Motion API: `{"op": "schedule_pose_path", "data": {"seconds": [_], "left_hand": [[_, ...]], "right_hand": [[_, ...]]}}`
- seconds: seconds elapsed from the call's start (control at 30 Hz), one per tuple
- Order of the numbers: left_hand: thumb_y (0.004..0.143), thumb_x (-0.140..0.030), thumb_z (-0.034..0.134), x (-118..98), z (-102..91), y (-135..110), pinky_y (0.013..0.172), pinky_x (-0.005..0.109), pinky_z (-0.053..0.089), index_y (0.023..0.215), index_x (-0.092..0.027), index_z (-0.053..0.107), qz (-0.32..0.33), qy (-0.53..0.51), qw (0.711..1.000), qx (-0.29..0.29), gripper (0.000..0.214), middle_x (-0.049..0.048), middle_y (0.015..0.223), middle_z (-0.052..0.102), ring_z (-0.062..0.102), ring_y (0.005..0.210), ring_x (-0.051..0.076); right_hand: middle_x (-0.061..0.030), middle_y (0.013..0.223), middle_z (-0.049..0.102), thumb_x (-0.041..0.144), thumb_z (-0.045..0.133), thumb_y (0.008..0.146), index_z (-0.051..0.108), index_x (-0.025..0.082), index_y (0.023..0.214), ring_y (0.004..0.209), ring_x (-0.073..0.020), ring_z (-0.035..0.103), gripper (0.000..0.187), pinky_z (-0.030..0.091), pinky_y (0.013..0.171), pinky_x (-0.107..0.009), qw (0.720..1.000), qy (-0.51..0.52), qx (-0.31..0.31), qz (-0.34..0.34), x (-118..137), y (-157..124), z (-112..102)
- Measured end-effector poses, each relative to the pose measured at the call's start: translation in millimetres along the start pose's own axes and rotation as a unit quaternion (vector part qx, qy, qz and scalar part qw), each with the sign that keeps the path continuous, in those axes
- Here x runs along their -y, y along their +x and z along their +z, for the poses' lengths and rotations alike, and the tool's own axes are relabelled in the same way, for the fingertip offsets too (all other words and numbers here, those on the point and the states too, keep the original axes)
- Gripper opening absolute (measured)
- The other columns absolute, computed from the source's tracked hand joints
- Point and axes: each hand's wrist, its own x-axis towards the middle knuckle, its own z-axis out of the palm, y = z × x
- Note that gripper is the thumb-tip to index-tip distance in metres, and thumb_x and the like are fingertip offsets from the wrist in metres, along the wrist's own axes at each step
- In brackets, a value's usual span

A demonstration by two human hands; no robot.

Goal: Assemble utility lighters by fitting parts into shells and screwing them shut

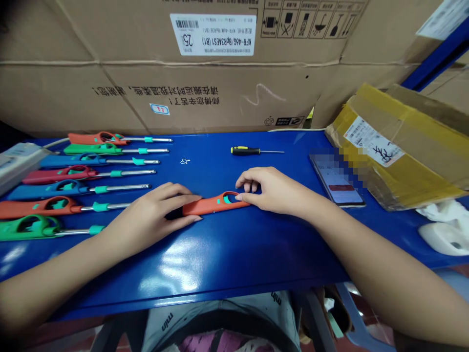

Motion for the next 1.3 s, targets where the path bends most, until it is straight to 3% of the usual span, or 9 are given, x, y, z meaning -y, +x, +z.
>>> {"op": "schedule_pose_path", "data": {"seconds": [0.17,0.27,0.43,0.6,0.8,1.03,1.3], "left_hand": [[0.097,-0.037,0.061,3.9,-2.1,2.7,0.091,0.036,0.051,0.118,-0.014,0.066,-0.010,-0.040,0.999,0.011,0.032,0.0091,0.108,0.064,0.061,0.100,0.022],[0.096,-0.044,0.061,5.2,-7.0,4.9,0.087,0.033,0.051,0.116,-0.016,0.068,-0.053,-0.110,0.992,0.032,0.035,0.0071,0.107,0.066,0.064,0.095,0.019],[0.099,-0.046,0.053,0.2,-16.2,7.2,0.077,0.030,0.050,0.112,-0.020,0.069,-0.103,-0.157,0.978,0.088,0.033,0.0039,0.102,0.065,0.063,0.087,0.017],[0.102,-0.042,0.047,-5.5,-16.3,5.7,0.090,0.039,0.049,0.116,-0.016,0.063,-0.065,-0.042,0.993,0.090,0.034,0.0083,0.107,0.063,0.060,0.101,0.024],[0.104,-0.043,0.043,-5.1,-7.8,3.7,0.079,0.040,0.052,0.124,-0.015,0.062,0.019,0.113,0.992,0.043,0.039,0.0081,0.102,0.066,0.062,0.091,0.025],[0.105,-0.036,0.042,-11.7,-12.3,3.4,0.074,0.036,0.051,0.113,-0.015,0.066,0.038,0.114,0.993,0.016,0.032,0.0056,0.094,0.067,0.060,0.084,0.022],[0.104,-0.032,0.045,-14.4,-13.3,1.0,0.073,0.034,0.049,0.116,-0.016,0.065,0.040,0.097,0.994,-0.010,0.028,0.0049,0.096,0.068,0.060,0.084,0.021]], "right_hand": [[-0.0099,0.112,0.070,0.046,0.068,0.089,0.071,0.021,0.119,0.103,-0.0258,0.064,0.039,0.048,0.090,-0.041,0.971,-0.162,0.012,-0.174,-4.3,-0.6,2.6],[-0.0111,0.118,0.068,0.033,0.063,0.094,0.066,0.019,0.128,0.104,-0.0240,0.066,0.037,0.052,0.089,-0.037,0.967,-0.162,0.011,-0.195,-8.0,0.4,7.3],[-0.0104,0.118,0.070,0.028,0.052,0.100,0.069,0.018,0.121,0.100,-0.0224,0.069,0.029,0.055,0.085,-0.035,0.954,-0.179,-0.013,-0.239,-12.4,1.1,11.9],[-0.0099,0.115,0.073,0.027,0.050,0.101,0.069,0.015,0.120,0.099,-0.0219,0.070,0.029,0.057,0.086,-0.035,0.949,-0.190,-0.036,-0.251,-9.2,-1.2,11.8],[-0.0107,0.108,0.074,0.024,0.050,0.101,0.071,0.013,0.115,0.095,-0.0210,0.071,0.027,0.058,0.085,-0.034,0.950,-0.179,-0.050,-0.251,-3.2,-3.4,15.1],[-0.0108,0.103,0.076,0.024,0.051,0.101,0.072,0.013,0.110,0.092,-0.0214,0.072,0.025,0.059,0.083,-0.034,0.940,-0.184,-0.092,-0.274,1.5,-7.8,16.3],[-0.0094,0.104,0.076,0.025,0.052,0.100,0.071,0.015,0.108,0.094,-0.0211,0.072,0.023,0.058,0.085,-0.034,0.940,-0.183,-0.100,-0.268,3.6,-10.0,13.9]]}}
